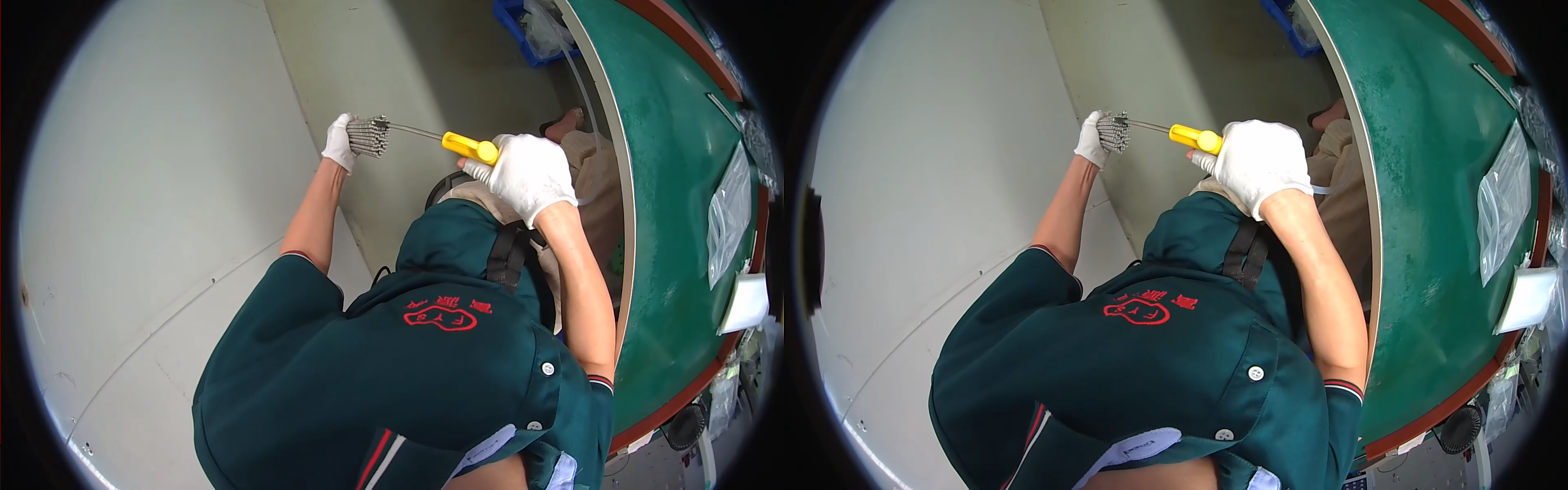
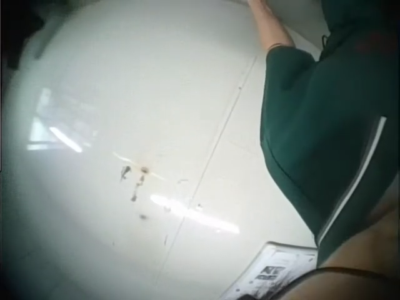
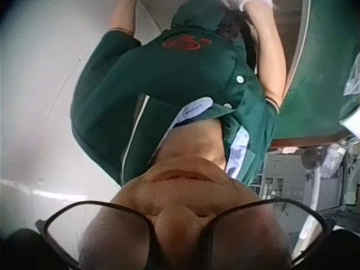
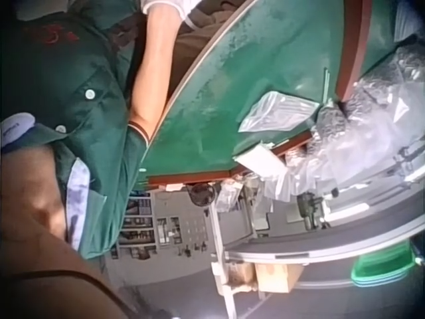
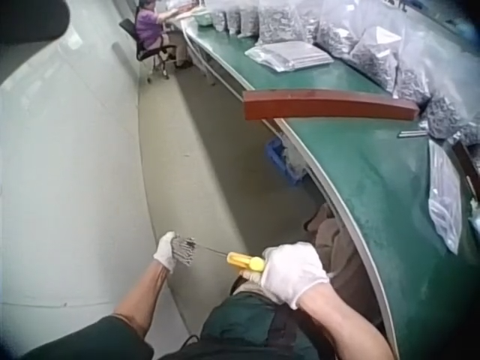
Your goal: Using a compressed air gun to clean a bundle of metal rods and then placing them into a plastic bag.
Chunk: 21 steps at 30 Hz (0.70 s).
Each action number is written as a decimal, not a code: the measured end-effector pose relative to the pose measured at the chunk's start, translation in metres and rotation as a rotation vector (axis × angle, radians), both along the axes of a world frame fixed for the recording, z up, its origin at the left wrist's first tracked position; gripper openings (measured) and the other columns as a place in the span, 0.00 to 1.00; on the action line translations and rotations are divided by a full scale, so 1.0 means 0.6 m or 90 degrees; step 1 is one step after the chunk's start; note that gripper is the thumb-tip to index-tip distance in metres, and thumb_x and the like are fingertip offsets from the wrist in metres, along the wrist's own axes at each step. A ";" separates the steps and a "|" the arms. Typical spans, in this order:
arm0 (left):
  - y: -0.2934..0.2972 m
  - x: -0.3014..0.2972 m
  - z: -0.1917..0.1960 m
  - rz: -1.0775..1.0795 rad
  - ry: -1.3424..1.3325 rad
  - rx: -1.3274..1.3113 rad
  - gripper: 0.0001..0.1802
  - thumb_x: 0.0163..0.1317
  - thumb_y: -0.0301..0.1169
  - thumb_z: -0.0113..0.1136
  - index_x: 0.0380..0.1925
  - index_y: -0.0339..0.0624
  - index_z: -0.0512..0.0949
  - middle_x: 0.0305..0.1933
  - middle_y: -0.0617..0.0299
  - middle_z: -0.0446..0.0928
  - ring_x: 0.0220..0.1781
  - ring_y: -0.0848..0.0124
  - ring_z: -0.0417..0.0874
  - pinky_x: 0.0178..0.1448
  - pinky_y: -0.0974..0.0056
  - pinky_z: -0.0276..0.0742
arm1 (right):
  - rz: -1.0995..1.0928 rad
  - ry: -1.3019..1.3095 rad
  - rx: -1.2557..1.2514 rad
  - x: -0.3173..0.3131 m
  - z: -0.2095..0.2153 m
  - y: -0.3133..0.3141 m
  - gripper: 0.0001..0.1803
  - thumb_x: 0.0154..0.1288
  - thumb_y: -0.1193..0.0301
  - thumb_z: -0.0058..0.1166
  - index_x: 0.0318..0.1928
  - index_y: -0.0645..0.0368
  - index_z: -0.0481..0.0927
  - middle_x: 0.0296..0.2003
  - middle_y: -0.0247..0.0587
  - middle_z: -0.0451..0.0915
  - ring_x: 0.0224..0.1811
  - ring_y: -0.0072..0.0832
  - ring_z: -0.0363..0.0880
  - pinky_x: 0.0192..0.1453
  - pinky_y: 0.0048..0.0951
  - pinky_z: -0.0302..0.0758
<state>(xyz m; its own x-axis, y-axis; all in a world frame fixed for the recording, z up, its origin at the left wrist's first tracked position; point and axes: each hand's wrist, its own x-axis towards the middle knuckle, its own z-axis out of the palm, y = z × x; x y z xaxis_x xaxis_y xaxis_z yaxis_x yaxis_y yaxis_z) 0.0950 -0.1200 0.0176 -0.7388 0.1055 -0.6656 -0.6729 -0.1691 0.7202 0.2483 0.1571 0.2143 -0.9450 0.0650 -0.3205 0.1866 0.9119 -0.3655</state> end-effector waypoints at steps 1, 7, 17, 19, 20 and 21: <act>0.003 -0.001 0.001 0.008 -0.003 -0.013 0.14 0.63 0.39 0.42 0.37 0.39 0.69 0.29 0.54 0.77 0.27 0.63 0.80 0.29 0.58 0.79 | -0.002 0.009 0.001 0.000 -0.005 0.001 0.28 0.53 0.43 0.55 0.28 0.58 0.82 0.19 0.44 0.78 0.23 0.39 0.78 0.30 0.35 0.74; 0.003 -0.003 -0.010 0.016 0.006 0.014 0.14 0.63 0.39 0.42 0.37 0.40 0.69 0.31 0.54 0.77 0.28 0.63 0.80 0.28 0.58 0.79 | -0.006 0.009 0.012 0.001 -0.008 0.001 0.28 0.53 0.42 0.54 0.27 0.57 0.81 0.19 0.44 0.78 0.24 0.39 0.78 0.30 0.35 0.74; -0.017 -0.006 -0.033 0.002 0.016 -0.006 0.14 0.62 0.39 0.43 0.36 0.40 0.70 0.30 0.55 0.77 0.28 0.63 0.80 0.28 0.59 0.79 | -0.011 -0.020 0.003 -0.005 -0.005 0.001 0.28 0.53 0.43 0.55 0.27 0.59 0.81 0.18 0.44 0.78 0.23 0.39 0.78 0.30 0.35 0.74; -0.018 -0.010 -0.039 -0.007 0.019 -0.023 0.14 0.61 0.39 0.43 0.36 0.40 0.70 0.30 0.55 0.76 0.28 0.63 0.80 0.28 0.59 0.79 | -0.017 -0.024 0.004 -0.004 -0.004 0.007 0.28 0.53 0.42 0.54 0.27 0.59 0.81 0.18 0.44 0.78 0.23 0.39 0.78 0.30 0.35 0.74; -0.019 -0.011 -0.043 -0.006 0.022 -0.002 0.14 0.61 0.39 0.44 0.36 0.40 0.69 0.30 0.56 0.76 0.28 0.63 0.80 0.28 0.58 0.79 | -0.020 -0.027 0.006 -0.003 -0.004 0.009 0.28 0.53 0.42 0.54 0.27 0.59 0.81 0.18 0.44 0.78 0.23 0.39 0.78 0.30 0.35 0.74; -0.021 -0.013 -0.047 -0.003 0.024 0.021 0.14 0.61 0.39 0.45 0.36 0.40 0.69 0.29 0.56 0.76 0.28 0.63 0.80 0.28 0.58 0.79 | -0.021 -0.028 0.007 -0.006 -0.004 0.008 0.28 0.53 0.42 0.54 0.27 0.59 0.81 0.18 0.44 0.78 0.23 0.39 0.78 0.30 0.35 0.74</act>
<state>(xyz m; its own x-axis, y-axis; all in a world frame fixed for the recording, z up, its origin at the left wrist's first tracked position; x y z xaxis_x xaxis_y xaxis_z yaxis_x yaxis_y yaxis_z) 0.0872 -0.1324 -0.0109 -0.7625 0.1304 -0.6337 -0.6465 -0.1893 0.7390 0.2447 0.1621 0.2120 -0.9276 0.0989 -0.3603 0.2317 0.9088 -0.3471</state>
